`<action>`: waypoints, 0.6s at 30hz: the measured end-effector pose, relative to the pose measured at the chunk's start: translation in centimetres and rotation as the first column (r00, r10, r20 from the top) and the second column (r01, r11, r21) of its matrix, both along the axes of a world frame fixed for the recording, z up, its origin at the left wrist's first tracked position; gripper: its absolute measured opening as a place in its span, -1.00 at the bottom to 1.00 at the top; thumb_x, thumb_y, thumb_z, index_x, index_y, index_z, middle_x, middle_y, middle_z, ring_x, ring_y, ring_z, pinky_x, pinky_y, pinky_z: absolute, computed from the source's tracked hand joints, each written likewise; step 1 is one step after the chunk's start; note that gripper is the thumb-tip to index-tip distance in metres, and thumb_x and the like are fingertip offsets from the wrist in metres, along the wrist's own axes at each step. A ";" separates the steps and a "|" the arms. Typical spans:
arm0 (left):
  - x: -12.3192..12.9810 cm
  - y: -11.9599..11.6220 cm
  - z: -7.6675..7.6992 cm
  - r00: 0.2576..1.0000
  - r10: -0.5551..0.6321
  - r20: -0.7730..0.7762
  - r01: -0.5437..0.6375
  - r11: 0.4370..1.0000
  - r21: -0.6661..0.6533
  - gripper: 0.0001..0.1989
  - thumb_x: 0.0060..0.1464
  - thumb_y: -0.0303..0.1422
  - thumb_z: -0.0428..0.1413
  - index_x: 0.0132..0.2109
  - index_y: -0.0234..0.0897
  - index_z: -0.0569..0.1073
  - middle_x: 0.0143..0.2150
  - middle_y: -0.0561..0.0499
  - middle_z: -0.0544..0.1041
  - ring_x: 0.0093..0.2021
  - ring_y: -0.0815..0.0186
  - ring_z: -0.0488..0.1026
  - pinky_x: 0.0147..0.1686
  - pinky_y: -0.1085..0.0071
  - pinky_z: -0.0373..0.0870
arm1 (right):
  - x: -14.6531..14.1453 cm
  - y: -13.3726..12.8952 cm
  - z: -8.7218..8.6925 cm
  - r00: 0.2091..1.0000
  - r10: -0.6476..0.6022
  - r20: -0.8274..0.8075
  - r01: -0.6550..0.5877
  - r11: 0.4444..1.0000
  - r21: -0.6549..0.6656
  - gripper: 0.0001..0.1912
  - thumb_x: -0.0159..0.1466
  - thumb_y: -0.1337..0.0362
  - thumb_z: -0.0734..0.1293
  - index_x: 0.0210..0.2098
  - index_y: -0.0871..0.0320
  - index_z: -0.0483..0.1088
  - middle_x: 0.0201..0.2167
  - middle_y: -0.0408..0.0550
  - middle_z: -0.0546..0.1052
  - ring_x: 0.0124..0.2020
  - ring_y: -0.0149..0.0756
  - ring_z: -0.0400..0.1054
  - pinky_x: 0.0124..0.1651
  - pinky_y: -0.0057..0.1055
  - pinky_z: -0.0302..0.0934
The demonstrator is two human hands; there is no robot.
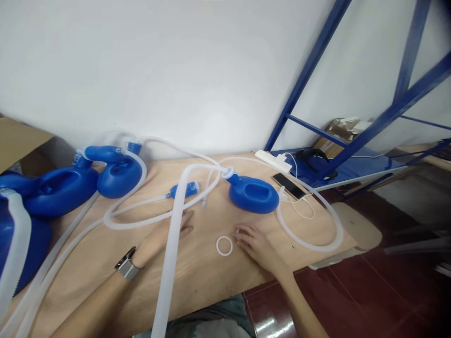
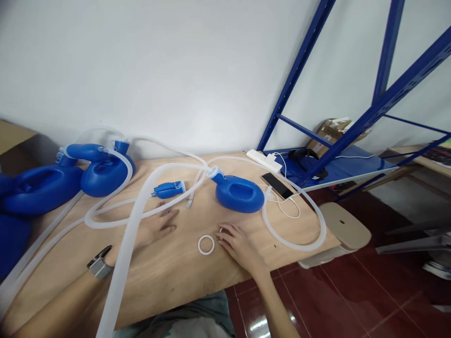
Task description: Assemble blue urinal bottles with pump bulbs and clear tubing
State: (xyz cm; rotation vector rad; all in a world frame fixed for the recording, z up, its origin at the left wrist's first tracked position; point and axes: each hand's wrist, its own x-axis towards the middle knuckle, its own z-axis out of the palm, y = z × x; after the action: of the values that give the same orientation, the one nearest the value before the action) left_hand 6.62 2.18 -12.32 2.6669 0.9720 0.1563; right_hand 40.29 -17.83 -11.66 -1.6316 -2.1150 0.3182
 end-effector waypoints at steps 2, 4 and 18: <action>0.9 -0.7 0.1 0.999 -0.005 -0.037 0.004 1.000 -0.017 -0.47 0.35 -0.20 0.05 0.40 -0.14 0.39 0.41 -0.23 0.41 0.34 -0.18 0.40 0.27 -0.10 0.42 | -0.1 0.4 -0.2 0.997 -0.040 -0.070 0.043 0.998 0.041 -0.70 0.52 0.25 0.27 0.14 0.02 0.57 0.21 0.12 0.56 0.24 -0.04 0.47 0.28 0.04 0.43; 1.7 -1.5 0.4 0.998 -0.024 -0.058 0.022 0.999 -0.031 -0.51 0.31 -0.33 0.05 0.34 -0.14 0.45 0.41 -0.24 0.41 0.36 -0.19 0.38 0.25 -0.12 0.44 | -0.5 0.7 0.2 0.987 -0.076 -0.144 0.082 0.996 0.036 -0.70 0.52 0.21 0.29 0.16 0.00 0.56 0.20 0.12 0.57 0.21 -0.05 0.49 0.27 0.01 0.44; 3.4 -0.9 8.1 0.994 -0.007 0.108 0.018 0.995 -0.097 -0.50 0.40 -0.16 0.02 0.39 -0.16 0.39 0.35 -0.11 0.50 0.35 -0.12 0.41 0.36 -0.02 0.34 | -3.2 1.1 1.8 0.981 0.079 -0.179 -0.083 0.996 -0.014 -0.70 0.48 0.19 0.35 0.17 0.00 0.52 0.20 0.06 0.55 0.29 -0.10 0.43 0.33 -0.13 0.40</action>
State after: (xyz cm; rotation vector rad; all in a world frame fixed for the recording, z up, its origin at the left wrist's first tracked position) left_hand 10.00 1.27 -4.26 2.5467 0.9058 0.2402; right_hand 37.06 -16.71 -9.89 -1.4715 -2.0515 0.4955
